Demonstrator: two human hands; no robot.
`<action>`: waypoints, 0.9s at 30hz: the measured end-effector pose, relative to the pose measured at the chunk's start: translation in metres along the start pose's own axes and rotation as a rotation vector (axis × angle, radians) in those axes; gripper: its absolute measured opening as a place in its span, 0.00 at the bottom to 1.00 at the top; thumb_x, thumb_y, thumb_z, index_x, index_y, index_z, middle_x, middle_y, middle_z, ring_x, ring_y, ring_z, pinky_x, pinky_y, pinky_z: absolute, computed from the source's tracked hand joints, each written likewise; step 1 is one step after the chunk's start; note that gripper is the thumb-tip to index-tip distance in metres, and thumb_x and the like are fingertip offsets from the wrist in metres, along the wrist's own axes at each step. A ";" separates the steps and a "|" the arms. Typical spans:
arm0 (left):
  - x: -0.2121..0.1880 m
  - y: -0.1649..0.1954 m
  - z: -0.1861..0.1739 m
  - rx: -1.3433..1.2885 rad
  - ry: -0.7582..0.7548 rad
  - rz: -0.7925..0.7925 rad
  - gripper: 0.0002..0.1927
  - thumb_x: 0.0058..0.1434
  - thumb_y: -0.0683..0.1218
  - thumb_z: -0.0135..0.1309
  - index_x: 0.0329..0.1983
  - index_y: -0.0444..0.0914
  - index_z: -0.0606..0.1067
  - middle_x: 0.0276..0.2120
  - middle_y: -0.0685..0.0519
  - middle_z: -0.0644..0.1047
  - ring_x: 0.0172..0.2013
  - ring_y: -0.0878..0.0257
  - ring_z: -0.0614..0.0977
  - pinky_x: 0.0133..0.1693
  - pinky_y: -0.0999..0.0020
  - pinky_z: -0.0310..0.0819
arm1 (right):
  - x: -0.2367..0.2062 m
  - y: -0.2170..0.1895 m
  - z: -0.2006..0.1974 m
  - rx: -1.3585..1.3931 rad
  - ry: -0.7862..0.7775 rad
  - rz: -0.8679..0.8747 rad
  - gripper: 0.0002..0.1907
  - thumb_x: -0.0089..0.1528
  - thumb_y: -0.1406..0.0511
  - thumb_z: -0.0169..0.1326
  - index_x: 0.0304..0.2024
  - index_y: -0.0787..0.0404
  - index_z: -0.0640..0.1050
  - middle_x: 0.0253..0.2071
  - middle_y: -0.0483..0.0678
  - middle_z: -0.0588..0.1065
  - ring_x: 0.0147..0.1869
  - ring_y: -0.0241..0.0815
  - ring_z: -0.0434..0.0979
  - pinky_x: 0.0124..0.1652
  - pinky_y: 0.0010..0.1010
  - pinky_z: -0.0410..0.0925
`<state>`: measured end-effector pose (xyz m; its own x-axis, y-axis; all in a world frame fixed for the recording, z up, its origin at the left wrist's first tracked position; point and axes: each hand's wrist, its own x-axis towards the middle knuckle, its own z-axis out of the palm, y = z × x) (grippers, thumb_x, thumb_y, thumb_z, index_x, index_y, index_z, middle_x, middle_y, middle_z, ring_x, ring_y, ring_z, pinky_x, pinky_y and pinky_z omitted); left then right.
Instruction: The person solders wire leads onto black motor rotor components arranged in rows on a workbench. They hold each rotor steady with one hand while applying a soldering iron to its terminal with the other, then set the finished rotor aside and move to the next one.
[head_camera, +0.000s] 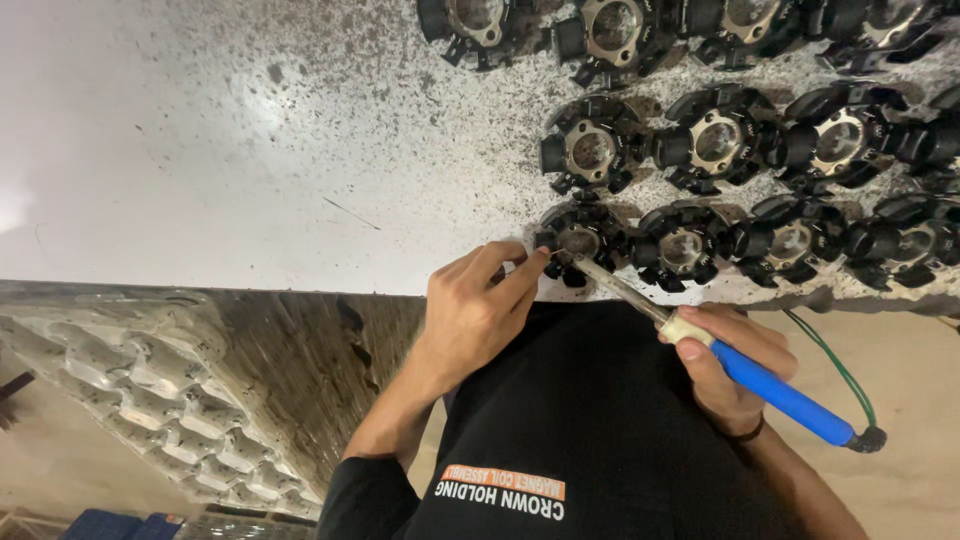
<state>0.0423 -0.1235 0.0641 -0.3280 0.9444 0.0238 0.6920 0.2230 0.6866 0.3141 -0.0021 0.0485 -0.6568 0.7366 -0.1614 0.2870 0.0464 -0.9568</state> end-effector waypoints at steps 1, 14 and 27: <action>0.000 0.000 -0.001 -0.016 -0.009 0.002 0.16 0.58 0.37 0.64 0.50 0.38 0.81 0.41 0.53 0.77 0.32 0.61 0.80 0.31 0.64 0.76 | 0.000 0.000 0.000 -0.017 -0.008 0.003 0.16 0.64 0.64 0.59 0.49 0.71 0.78 0.37 0.55 0.81 0.37 0.44 0.83 0.41 0.26 0.74; 0.004 0.012 -0.001 0.017 -0.156 -0.015 0.17 0.59 0.36 0.59 0.53 0.31 0.77 0.44 0.48 0.73 0.38 0.57 0.81 0.32 0.64 0.79 | -0.002 0.002 0.002 0.143 0.064 0.171 0.19 0.66 0.61 0.58 0.50 0.74 0.78 0.34 0.58 0.80 0.36 0.44 0.84 0.40 0.27 0.77; 0.003 0.016 0.002 0.033 -0.152 -0.066 0.21 0.54 0.34 0.56 0.53 0.30 0.77 0.42 0.48 0.72 0.37 0.55 0.80 0.31 0.61 0.77 | 0.000 0.000 0.000 0.063 0.029 0.028 0.17 0.66 0.62 0.58 0.49 0.72 0.79 0.33 0.57 0.80 0.36 0.44 0.84 0.40 0.27 0.76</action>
<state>0.0536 -0.1163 0.0743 -0.2735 0.9527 -0.1326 0.6936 0.2909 0.6590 0.3144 -0.0017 0.0485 -0.6281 0.7565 -0.1822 0.2604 -0.0164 -0.9654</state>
